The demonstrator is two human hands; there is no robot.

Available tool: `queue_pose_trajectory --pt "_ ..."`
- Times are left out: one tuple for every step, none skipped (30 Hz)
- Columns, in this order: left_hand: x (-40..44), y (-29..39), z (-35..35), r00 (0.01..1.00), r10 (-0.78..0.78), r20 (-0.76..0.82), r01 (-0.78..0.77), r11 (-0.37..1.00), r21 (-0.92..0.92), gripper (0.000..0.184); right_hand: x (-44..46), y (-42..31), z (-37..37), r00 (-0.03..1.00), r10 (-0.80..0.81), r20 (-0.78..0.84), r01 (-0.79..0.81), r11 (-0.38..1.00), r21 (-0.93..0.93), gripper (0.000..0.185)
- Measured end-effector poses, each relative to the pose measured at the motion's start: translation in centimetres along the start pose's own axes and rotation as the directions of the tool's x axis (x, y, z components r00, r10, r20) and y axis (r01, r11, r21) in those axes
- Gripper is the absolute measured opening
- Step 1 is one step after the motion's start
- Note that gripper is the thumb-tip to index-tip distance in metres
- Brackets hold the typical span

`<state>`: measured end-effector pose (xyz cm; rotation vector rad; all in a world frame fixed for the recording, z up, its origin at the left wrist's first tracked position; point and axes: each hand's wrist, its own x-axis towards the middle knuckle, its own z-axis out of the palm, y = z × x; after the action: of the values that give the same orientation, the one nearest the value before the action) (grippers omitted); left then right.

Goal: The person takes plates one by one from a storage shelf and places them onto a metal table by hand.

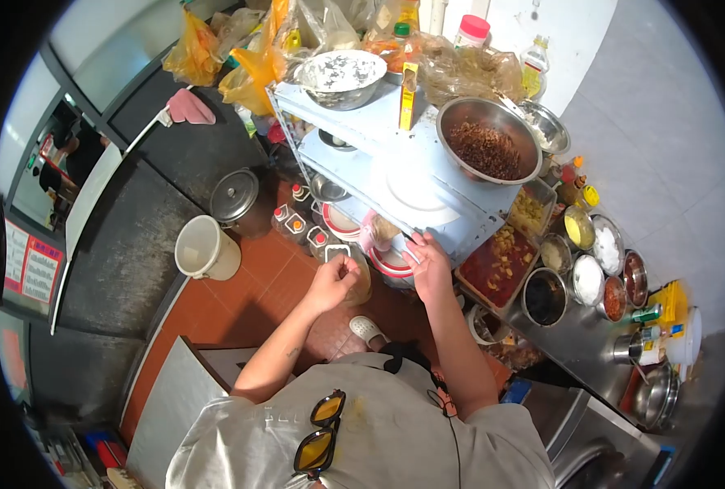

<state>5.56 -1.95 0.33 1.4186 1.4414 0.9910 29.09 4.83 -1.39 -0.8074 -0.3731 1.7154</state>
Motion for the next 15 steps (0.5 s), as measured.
queue_pose_trajectory --pt "1.1 -0.3 0.3 1.0 0.012 0.006 -0.012 0.999 -0.031 0.009 0.4 -0.1 -0.1 1.0 0.004 -0.004 -0.004 1.0 0.014 0.043" --pt "2.2 -0.7 0.6 1.0 0.022 0.018 -0.021 0.998 -0.055 0.01 0.8 -0.3 -0.1 1.0 0.006 -0.007 -0.006 1.0 0.027 0.045" --pt "3.2 -0.7 1.0 0.999 0.032 0.029 -0.029 0.996 -0.08 0.01 1.1 -0.5 -0.2 1.0 0.009 -0.01 -0.008 0.999 0.04 0.046" --pt "4.0 -0.7 1.3 0.998 0.041 0.038 -0.037 0.994 -0.105 0.01 1.3 -0.6 -0.2 1.0 0.018 -0.015 -0.017 0.999 0.048 0.048" --pt "4.6 -0.7 1.5 0.998 0.023 0.056 -0.017 0.995 -0.103 0.011 1.3 -0.6 -0.2 0.999 0.027 -0.018 -0.026 0.998 0.056 0.051" --pt "5.3 -0.7 1.8 0.998 0.027 0.061 -0.02 0.994 -0.112 0.011 1.3 -0.7 -0.1 0.999 0.037 -0.02 -0.035 0.997 0.065 0.053" --pt "5.9 -0.7 2.1 0.997 0.033 0.065 -0.025 0.992 -0.12 0.011 1.3 -0.9 0.0 0.999 0.049 -0.011 -0.048 0.994 0.099 0.053" --pt "6.4 -0.7 2.4 0.997 0.037 0.068 -0.028 0.991 -0.128 0.012 1.1 -1.1 0.2 0.998 0.062 -0.001 -0.061 0.989 0.133 0.054" --pt "6.9 -0.4 2.6 0.997 0.053 0.058 -0.046 0.993 -0.113 0.012 1.0 -1.3 0.4 0.997 0.075 0.01 -0.076 0.983 0.167 0.054" --pt "7.4 -0.3 2.7 0.997 0.059 0.054 -0.053 0.992 -0.115 0.013 0.8 -1.4 0.7 0.995 0.093 0.02 -0.095 0.976 0.197 0.054" --pt "8.0 -0.2 2.8 0.996 0.067 0.051 -0.06 0.991 -0.117 0.013 0.8 -1.6 0.9 0.993 0.111 0.031 -0.115 0.967 0.226 0.055" --pt "8.6 -0.2 2.9 0.996 0.075 0.046 -0.069 0.99 -0.119 0.014 0.8 -1.8 1.1 0.991 0.127 0.044 -0.134 0.958 0.255 0.055" --pt "9.4 -0.6 3.3 0.997 0.076 0.022 -0.071 0.985 -0.158 0.017 1.0 -1.7 0.9 0.99 0.135 0.051 -0.144 0.952 0.27 0.055" --pt "10.3 -1.1 3.7 0.997 0.075 -0.004 -0.074 0.978 -0.195 0.02 1.4 -1.6 0.6 0.988 0.144 0.06 -0.155 0.946 0.286 0.056" --pt "10.8 -0.5 3.8 0.997 0.073 -0.031 -0.078 0.97 -0.232 0.022 1.6 -1.5 0.4 0.986 0.152 0.07 -0.166 0.939 0.3 0.056"
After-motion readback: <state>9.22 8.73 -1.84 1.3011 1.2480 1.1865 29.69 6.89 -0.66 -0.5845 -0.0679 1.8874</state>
